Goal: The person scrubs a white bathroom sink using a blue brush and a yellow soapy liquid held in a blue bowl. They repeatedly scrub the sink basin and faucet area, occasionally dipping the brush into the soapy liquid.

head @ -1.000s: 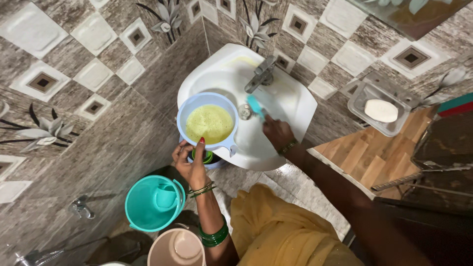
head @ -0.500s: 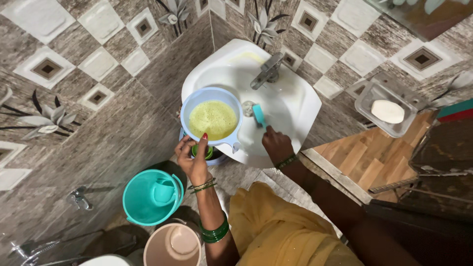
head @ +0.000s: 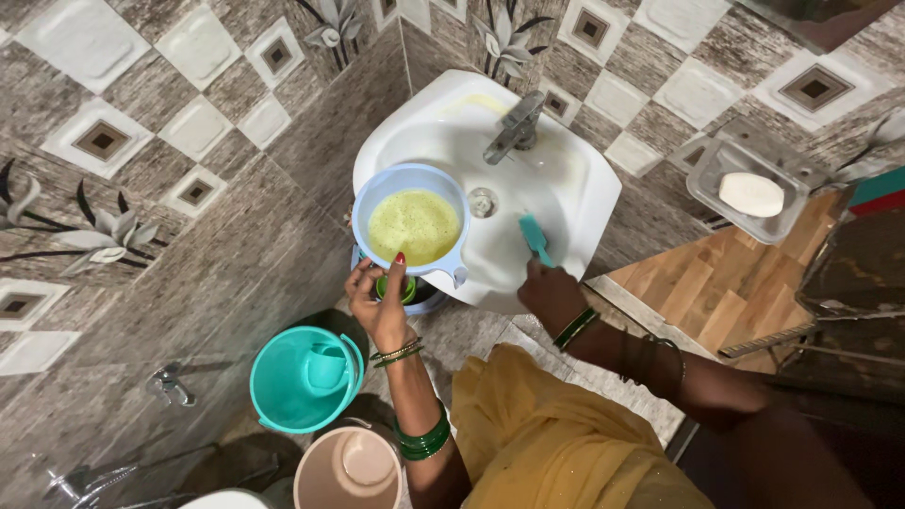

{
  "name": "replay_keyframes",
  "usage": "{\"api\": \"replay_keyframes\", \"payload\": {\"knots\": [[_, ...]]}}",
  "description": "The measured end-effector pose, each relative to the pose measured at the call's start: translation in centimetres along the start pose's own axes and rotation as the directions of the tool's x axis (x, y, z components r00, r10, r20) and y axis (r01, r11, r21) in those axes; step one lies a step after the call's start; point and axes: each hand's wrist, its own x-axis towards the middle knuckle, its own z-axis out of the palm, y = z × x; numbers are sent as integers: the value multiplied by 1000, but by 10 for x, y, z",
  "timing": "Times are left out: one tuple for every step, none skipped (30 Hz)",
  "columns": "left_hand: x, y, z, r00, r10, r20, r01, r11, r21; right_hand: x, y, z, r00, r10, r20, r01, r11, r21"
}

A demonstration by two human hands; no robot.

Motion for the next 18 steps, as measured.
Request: {"api": "replay_keyframes", "payload": {"knots": [[0,0,0,1000,-14,-7,14,1000,-6,2,0,4,986,-162,-26,158,980,-118],[0,-1,0,999,-28,-14,28,1000,-11,8,-2,8,946,-322,-32,305,922,-237],[0,-1,0,999,-44,-21,44,999,-17,16,-5,11,882,-471,-15,436,828,-353],[0,-1,0,998,-56,-16,56,998,-33,30,-7,13,879,-471,-79,421,842,-337],[0,-1,-1,998,-68,-12,68,997,-48,45,-10,14,871,-469,-143,408,855,-319],[0,-1,-1,997,-80,-8,79,995,-63,54,-14,16,878,-458,-140,383,846,-370],[0,-1,-2,998,-69,-5,69,996,-48,63,-21,18,882,-450,-140,358,834,-420],[0,-1,-3,998,-58,-2,58,998,-33,70,-24,18,886,-441,-141,333,818,-469],[0,-2,-6,999,-46,0,46,999,-15,73,-25,18,896,-419,-149,306,824,-477],[1,-3,-7,999,-51,-4,51,998,-44,76,-24,16,905,-396,-157,279,829,-485],[1,-5,-7,998,-56,-6,56,996,-72,75,-24,14,914,-372,-165,250,833,-493],[2,-7,-8,998,-61,-7,60,993,-100,71,-21,11,900,-370,-230,246,868,-432],[2,-7,-8,997,-74,-9,73,991,-114,67,-15,4,883,-363,-299,244,897,-370],[2,-6,-9,996,-87,-11,85,988,-127,64,-9,-3,862,-351,-366,245,920,-306],[0,-6,-11,994,-107,-12,104,985,-137,61,-5,-8,886,-323,-332,219,923,-315],[0,-6,-12,995,-101,-12,99,983,-152,58,-1,-12,908,-294,-297,193,925,-326],[0,-6,-11,995,-98,-11,95,981,-171,56,4,-17,928,-264,-263,167,925,-340],[0,-6,-10,995,-95,-10,91,978,-190,53,8,-22,947,-235,-217,152,927,-343]]}}
